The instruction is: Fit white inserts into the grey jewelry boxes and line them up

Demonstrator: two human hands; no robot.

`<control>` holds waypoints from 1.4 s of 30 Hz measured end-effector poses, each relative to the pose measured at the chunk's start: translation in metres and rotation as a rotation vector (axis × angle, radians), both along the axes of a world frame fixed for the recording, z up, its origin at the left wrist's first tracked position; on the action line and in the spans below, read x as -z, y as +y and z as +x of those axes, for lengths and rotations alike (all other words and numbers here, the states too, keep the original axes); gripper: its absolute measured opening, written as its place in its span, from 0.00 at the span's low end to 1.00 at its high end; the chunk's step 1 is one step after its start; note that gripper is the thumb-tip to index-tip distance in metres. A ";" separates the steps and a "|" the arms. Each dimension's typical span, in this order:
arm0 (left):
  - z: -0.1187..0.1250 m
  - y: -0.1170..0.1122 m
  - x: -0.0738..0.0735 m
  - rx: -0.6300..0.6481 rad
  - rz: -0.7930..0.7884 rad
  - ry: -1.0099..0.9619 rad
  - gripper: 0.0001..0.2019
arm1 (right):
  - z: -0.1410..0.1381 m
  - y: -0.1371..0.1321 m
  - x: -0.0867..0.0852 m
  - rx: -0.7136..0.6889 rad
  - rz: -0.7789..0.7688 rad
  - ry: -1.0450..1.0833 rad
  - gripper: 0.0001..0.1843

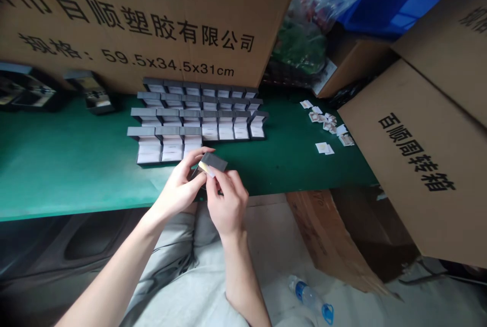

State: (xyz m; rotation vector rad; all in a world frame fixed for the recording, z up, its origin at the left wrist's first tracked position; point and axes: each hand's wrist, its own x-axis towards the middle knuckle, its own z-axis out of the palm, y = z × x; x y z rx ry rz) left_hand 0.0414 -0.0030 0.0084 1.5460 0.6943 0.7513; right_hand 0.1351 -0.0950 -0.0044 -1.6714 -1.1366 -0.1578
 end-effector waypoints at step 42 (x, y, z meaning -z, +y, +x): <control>-0.002 -0.004 0.002 0.024 0.089 0.163 0.25 | 0.010 0.008 0.010 -0.054 0.035 0.459 0.12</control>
